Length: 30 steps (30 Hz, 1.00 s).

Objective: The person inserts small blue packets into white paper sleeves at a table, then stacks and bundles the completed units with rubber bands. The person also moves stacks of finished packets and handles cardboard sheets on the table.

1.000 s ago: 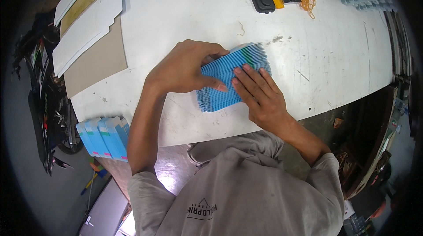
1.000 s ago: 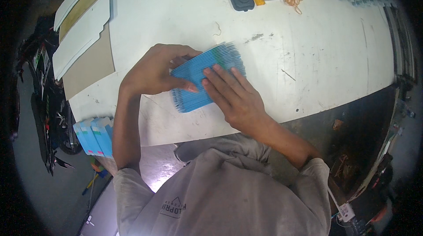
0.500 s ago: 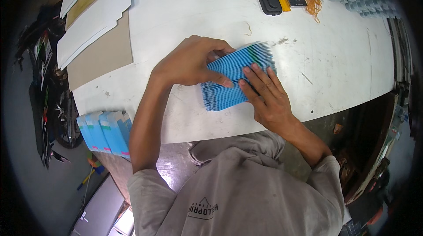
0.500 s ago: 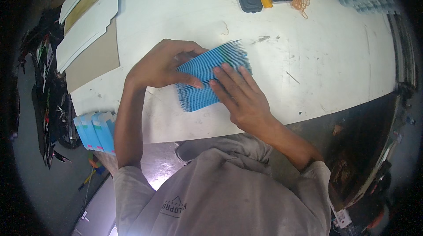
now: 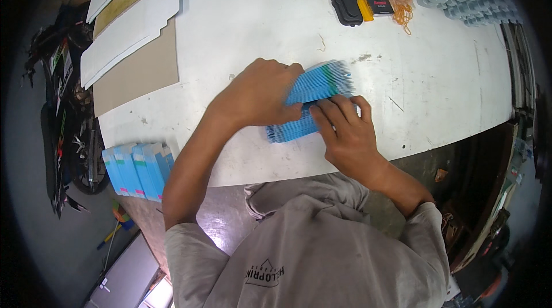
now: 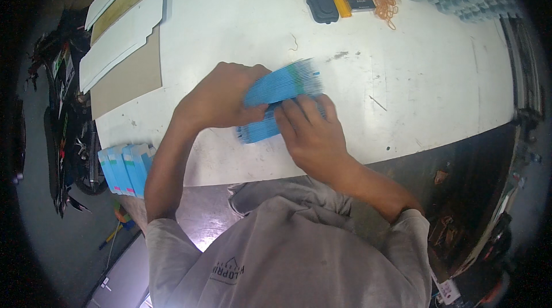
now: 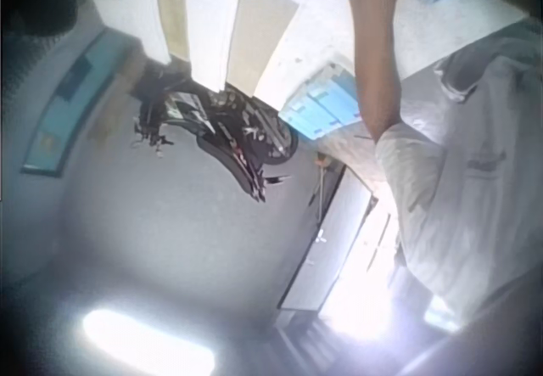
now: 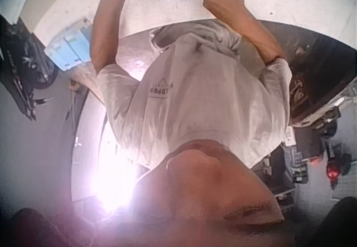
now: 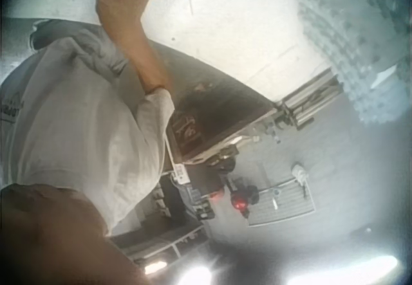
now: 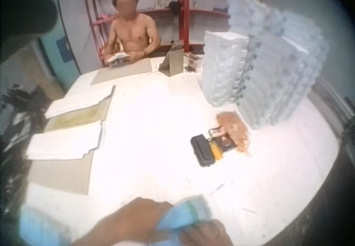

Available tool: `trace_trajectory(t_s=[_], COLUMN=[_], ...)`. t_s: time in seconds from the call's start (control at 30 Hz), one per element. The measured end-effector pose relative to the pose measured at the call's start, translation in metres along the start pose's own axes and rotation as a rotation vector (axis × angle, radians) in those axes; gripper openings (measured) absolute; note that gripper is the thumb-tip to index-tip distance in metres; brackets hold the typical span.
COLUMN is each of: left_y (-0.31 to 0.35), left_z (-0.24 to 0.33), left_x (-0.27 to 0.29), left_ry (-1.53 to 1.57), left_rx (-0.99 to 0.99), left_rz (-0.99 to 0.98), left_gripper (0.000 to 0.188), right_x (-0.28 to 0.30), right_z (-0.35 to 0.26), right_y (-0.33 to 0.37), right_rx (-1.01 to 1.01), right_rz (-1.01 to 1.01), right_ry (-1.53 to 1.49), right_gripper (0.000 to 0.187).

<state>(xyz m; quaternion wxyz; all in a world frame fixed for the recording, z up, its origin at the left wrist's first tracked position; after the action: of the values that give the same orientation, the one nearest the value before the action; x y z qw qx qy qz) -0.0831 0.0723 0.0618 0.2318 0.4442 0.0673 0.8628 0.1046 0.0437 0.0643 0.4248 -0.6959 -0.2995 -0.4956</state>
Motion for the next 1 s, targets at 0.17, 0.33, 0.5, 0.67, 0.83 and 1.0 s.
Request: trace_trajectory(t_s=[0.17, 0.33, 0.5, 0.67, 0.83, 1.0], left_y=[-0.004, -0.004, 0.021, 0.030, 0.027, 0.033], left_z=[0.008, 0.010, -0.012, -0.018, -0.006, -0.011], left_x=[0.001, -0.003, 0.007, -0.058, -0.089, -0.091], left_ry=[-0.167, -0.226, 0.147, 0.855, 1.120, 1.223], left_rx=[-0.128, -0.103, 0.005, -0.015, 0.039, 0.064], left_rz=[0.082, 0.036, 0.317, 0.602, 0.586, 0.528], left_gripper=[0.035, 0.035, 0.033, 0.030, 0.031, 0.040], right_x=[-0.001, 0.000, 0.038, 0.006, -0.041, -0.038], right_z=[0.003, 0.010, 0.032, 0.041, 0.044, 0.047], right_y=[-0.011, -0.016, 0.009, 0.046, 0.049, 0.041], right_rx=[0.002, 0.016, -0.200, -0.751, -0.904, -0.873], right_rz=[-0.004, -0.137, -0.105, 0.137, 0.210, 0.127], right_ry=[-0.098, -0.118, -0.456, -1.610, -1.696, -1.741], right_gripper=[0.023, 0.032, 0.025, 0.031, 0.032, 0.027])
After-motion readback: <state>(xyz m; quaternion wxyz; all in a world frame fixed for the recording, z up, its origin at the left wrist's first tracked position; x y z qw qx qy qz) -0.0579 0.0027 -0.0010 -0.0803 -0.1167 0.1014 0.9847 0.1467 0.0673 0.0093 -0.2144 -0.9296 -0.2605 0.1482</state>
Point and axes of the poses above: each hand's wrist, its own y-axis away from the middle knuckle, its own x-axis out of the back of the hand, z = x × y, the point moved 4 cm from there along -y, towards the middle knuckle, and after that the axes turned 3 degrees about y, right-handed, at the moved point
